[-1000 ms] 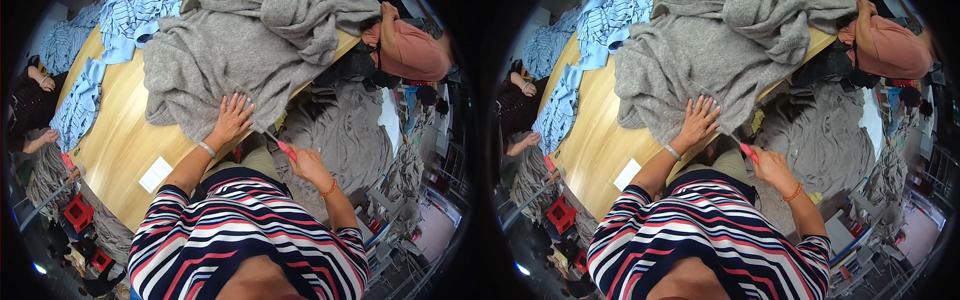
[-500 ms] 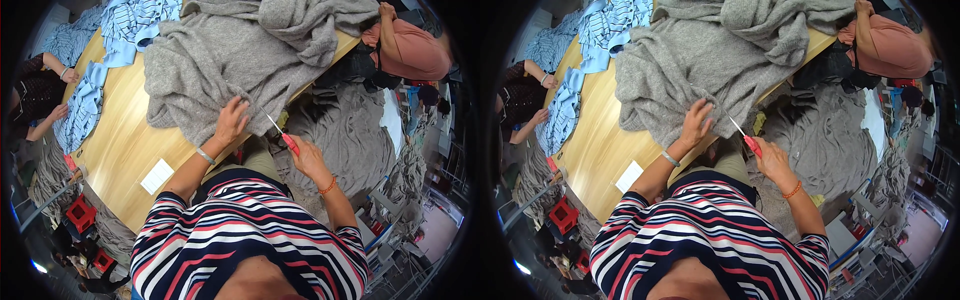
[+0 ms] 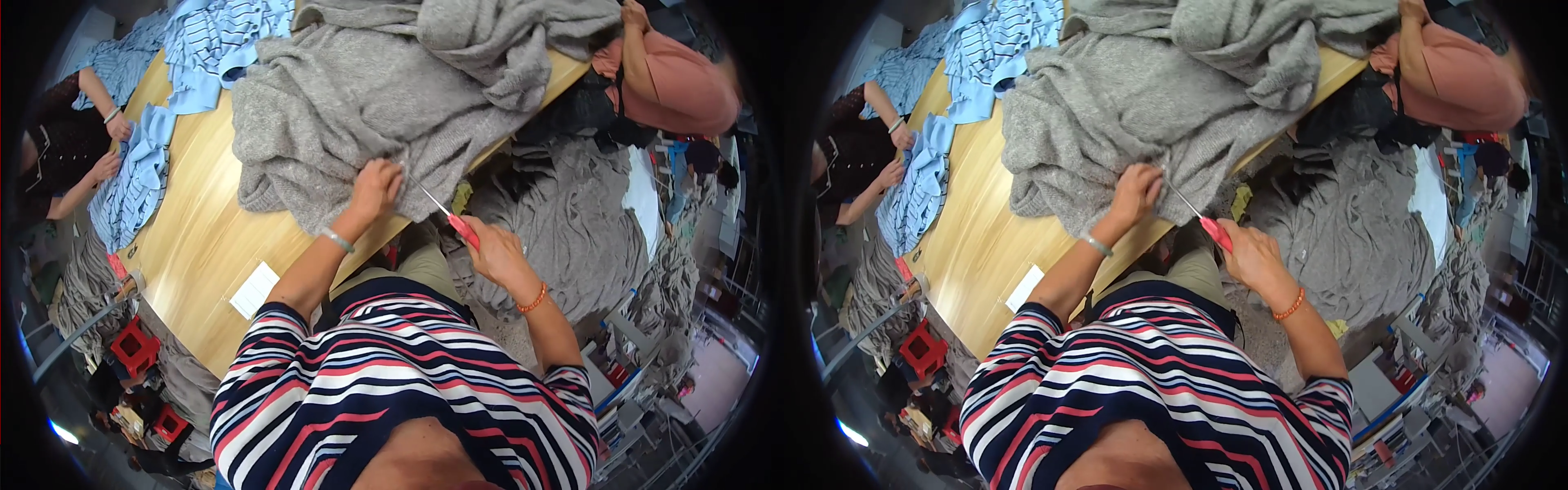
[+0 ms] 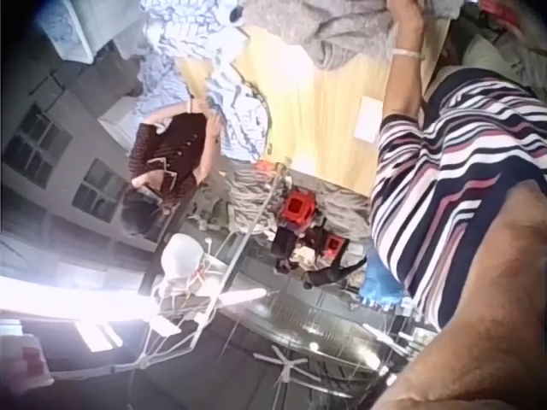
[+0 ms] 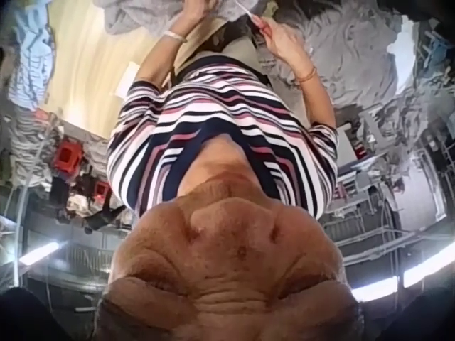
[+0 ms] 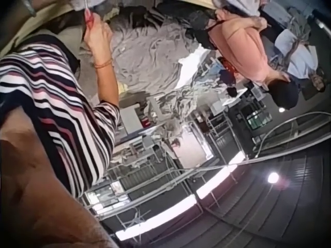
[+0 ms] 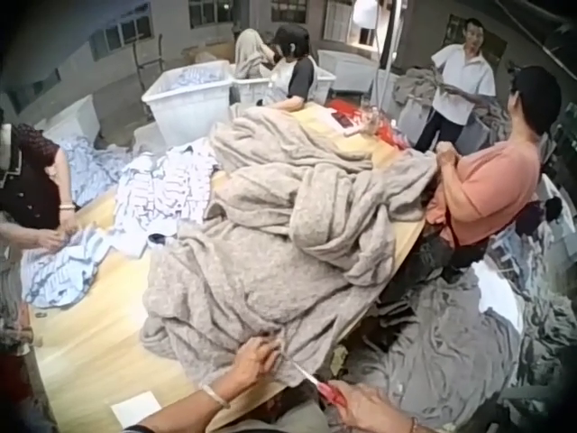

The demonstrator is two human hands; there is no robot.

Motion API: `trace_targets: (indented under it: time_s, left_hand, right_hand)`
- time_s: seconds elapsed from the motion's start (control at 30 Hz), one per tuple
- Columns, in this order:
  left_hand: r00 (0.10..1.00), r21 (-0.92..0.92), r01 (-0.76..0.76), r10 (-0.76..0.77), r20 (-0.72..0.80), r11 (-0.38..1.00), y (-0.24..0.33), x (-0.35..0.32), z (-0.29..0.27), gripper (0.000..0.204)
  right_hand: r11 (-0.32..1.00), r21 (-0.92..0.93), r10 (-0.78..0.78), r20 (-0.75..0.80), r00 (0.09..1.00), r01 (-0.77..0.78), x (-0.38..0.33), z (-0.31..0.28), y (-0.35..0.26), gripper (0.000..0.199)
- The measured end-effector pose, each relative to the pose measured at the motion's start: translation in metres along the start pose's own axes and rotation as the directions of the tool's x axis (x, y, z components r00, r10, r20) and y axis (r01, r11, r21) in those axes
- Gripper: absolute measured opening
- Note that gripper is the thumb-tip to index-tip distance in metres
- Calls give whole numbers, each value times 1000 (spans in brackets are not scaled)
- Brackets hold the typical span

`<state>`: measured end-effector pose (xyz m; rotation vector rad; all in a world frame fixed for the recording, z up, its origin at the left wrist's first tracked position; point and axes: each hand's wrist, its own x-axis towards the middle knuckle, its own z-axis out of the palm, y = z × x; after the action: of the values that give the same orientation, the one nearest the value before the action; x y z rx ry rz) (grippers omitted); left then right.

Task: Use scissors to trim loose threads and excess material from a large grey fabric garment.

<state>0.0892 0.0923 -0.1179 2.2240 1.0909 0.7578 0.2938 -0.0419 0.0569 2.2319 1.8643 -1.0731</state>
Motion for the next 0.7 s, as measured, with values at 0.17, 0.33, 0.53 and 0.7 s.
trace_targets:
  time_s: [0.17, 0.33, 0.53, 0.7]
  left_hand:
    - [955, 362, 141, -30, -296, 921, 39, -37, -65, 37]
    - [562, -530, 677, -824, -76, 511, -44, -102, -57, 30]
    - [791, -817, 437, -593, 151, 375, 55, -3, -101, 7]
    - [989, -865, -137, 110, -95, 482, 185, 90, -142, 6]
  right_hand:
    - [987, 29, -150, -150, 977, 156, -14, 17, 25, 44]
    - [958, 12, -285, -22, 958, 285, -7, 31, 19, 48]
    - [909, -80, -394, 152, 907, 408, 28, 34, -7, 46]
    - [823, -227, -530, 23, 848, 521, 112, -22, -42, 39]
